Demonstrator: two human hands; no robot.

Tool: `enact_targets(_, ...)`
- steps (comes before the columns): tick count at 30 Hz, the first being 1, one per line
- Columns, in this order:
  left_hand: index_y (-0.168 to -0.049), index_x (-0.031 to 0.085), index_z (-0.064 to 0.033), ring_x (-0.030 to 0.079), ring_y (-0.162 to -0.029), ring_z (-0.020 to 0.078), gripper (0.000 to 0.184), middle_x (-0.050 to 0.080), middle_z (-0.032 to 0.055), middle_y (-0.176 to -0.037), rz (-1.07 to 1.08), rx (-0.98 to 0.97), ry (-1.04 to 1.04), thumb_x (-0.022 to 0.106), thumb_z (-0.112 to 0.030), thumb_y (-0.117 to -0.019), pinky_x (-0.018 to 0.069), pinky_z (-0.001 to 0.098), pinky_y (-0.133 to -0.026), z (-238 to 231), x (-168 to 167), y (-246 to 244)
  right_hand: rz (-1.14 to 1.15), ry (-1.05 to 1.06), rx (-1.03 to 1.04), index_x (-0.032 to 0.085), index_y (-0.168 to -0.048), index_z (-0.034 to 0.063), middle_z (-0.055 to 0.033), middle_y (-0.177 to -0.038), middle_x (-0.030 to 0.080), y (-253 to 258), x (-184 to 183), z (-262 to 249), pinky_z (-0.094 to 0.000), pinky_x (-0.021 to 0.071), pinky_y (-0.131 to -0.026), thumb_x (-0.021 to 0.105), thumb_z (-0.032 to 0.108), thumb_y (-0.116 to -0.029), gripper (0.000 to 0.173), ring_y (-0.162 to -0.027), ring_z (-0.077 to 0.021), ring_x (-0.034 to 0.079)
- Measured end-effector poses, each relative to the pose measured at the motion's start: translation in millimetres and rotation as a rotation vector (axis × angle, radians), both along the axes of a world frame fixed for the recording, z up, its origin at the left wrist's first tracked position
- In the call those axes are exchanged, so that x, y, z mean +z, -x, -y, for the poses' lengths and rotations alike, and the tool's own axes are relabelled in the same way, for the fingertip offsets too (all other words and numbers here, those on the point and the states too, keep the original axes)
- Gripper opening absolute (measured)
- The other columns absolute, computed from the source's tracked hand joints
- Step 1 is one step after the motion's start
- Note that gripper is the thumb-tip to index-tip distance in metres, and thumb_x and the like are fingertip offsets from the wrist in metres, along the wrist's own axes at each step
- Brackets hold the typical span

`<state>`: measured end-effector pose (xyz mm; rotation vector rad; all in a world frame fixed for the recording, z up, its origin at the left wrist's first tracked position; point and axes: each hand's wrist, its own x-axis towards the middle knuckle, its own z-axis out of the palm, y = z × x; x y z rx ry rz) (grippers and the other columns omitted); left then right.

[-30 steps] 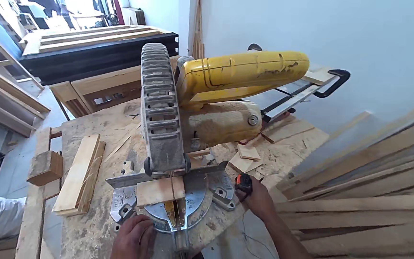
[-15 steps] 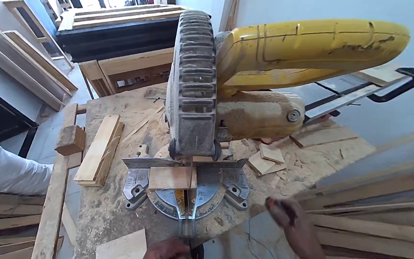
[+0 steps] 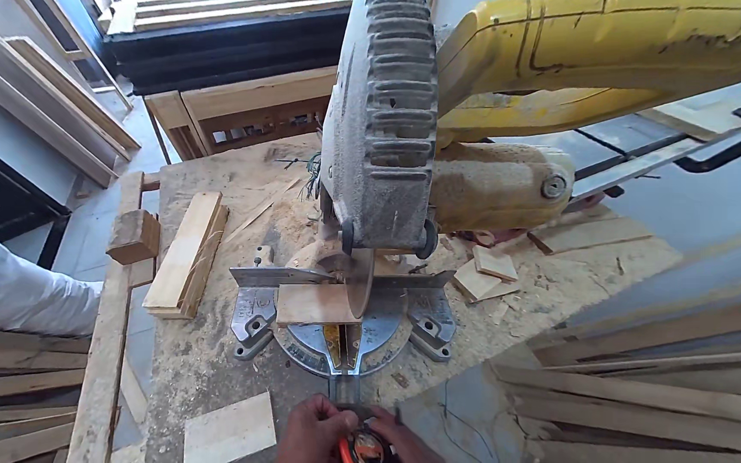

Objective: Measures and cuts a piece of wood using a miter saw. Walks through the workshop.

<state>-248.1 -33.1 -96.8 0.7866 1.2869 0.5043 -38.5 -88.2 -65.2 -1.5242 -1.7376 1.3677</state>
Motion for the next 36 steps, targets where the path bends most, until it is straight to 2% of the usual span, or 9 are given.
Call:
enact_targets(2,-0.092,0.059,-0.0025,0.066,-0.06,0.0203,0.03,0.066,0.0105,-0.071,0.009,0.038,0.059,0.075,-0.028,-0.0949,0.0583,0.0371,-0.059,-1.1,-1.5,-3.1,0.028,0.006,0.046,0.055,-0.144,0.0,-0.0229,-0.146,0.056,12.4,-4.8,-6.0,-0.0518,0.048,-0.11,0.08,0.048,-0.0863,0.079,-0.131,-0.0344,0.059)
enact_targets(6,-0.105,0.059,0.002,0.074,-0.075,0.0276,0.024,0.072,0.0169,-0.086,0.113,0.081,0.102,0.064,-0.022,-0.1029,0.0647,0.044,-0.073,-0.9,9.1,-1.6,0.069,-0.029,-0.083,0.062,-0.134,0.0006,-0.018,-0.123,0.069,23.0,-17.1,-15.0,-0.0434,0.0558,-0.099,0.085,0.041,-0.0817,0.07,-0.11,-0.0255,0.069)
enact_targets(9,-0.105,0.059,0.0026,0.073,-0.076,0.0247,0.019,0.071,0.0141,-0.086,0.222,0.001,0.063,0.071,-0.004,-0.0925,0.0642,0.0415,-0.075,-3.2,8.8,11.7,0.039,-0.063,-0.059,0.063,-0.131,0.0007,-0.0185,-0.12,0.068,22.8,-16.7,-19.6,-0.0445,0.0563,-0.097,0.083,0.04,-0.0833,0.065,-0.108,-0.0265,0.069)
enact_targets(11,-0.103,0.059,0.0006,0.072,-0.078,0.022,0.03,0.071,0.0114,-0.089,0.254,-0.091,-0.027,0.078,-0.007,-0.0818,0.0631,0.04,-0.075,-12.3,1.8,21.5,0.059,-0.084,-0.008,0.064,-0.132,0.0043,-0.0161,-0.12,0.068,18.8,-14.3,-31.2,-0.0451,0.0573,-0.094,0.083,0.047,-0.0818,0.069,-0.106,-0.0254,0.069)
enact_targets(13,-0.103,0.063,-0.0017,0.069,-0.082,0.0182,0.034,0.071,0.0082,-0.096,0.163,-0.119,-0.235,0.082,-0.018,-0.0798,0.0608,0.0379,-0.075,-33.0,2.7,31.5,0.13,-0.142,-0.023,0.063,-0.134,0.0063,-0.0154,-0.123,0.067,8.9,-8.0,-52.2,-0.0469,0.0579,-0.093,0.084,0.048,-0.0803,0.071,-0.107,-0.026,0.068)
enact_targets(16,-0.106,0.065,-0.0001,0.068,-0.084,0.0185,0.027,0.069,0.0087,-0.098,-0.147,0.029,-0.497,0.065,-0.025,-0.0966,0.0589,0.0394,-0.076,-88.2,13.2,51.7,0.358,-0.232,-0.155,0.062,-0.136,0.0079,-0.0163,-0.123,0.067,-23.5,0.6,-97.4,-0.0505,0.0557,-0.095,0.076,0.046,-0.0841,0.065,-0.109,-0.0301,0.067)
enact_targets(22,-0.098,0.077,-0.0115,0.071,-0.09,0.0259,0.028,0.074,0.0079,-0.093,-0.826,0.12,-0.56,0.065,-0.037,-0.1,0.0557,0.0553,-0.085,-151.3,-10.3,55.1,0.662,-0.402,-0.309,0.066,-0.133,0.0168,-0.0155,-0.131,0.062,-82.1,-35.9,-158.4,-0.0524,0.0553,-0.094,0.078,0.042,-0.0828,0.058,-0.115,-0.0324,0.064)
enact_targets(31,-0.094,0.078,-0.0159,0.07,-0.096,0.0269,0.029,0.074,0.0064,-0.104,-0.933,0.141,-0.572,0.066,-0.042,-0.099,0.0543,0.0584,-0.087,-149.1,-18.8,40.0,0.701,-0.395,-0.305,0.061,-0.142,0.0185,-0.0171,-0.132,0.063,-64.9,-60.7,-155.1,-0.0524,0.0505,-0.103,0.067,0.066,-0.0873,0.073,-0.123,-0.0358,0.059)
enact_targets(36,-0.092,0.077,-0.0132,0.07,-0.095,0.0287,0.028,0.074,0.0087,-0.104,-0.916,0.161,-0.581,0.067,-0.039,-0.0985,0.0541,0.0596,-0.086,-149.4,-19.8,39.6,0.723,-0.373,-0.278,0.055,-0.148,0.0194,-0.016,-0.152,0.051,-56.8,-61.1,-155.9,-0.0537,0.0394,-0.116,0.067,0.072,-0.0843,0.084,-0.141,-0.0353,0.047)
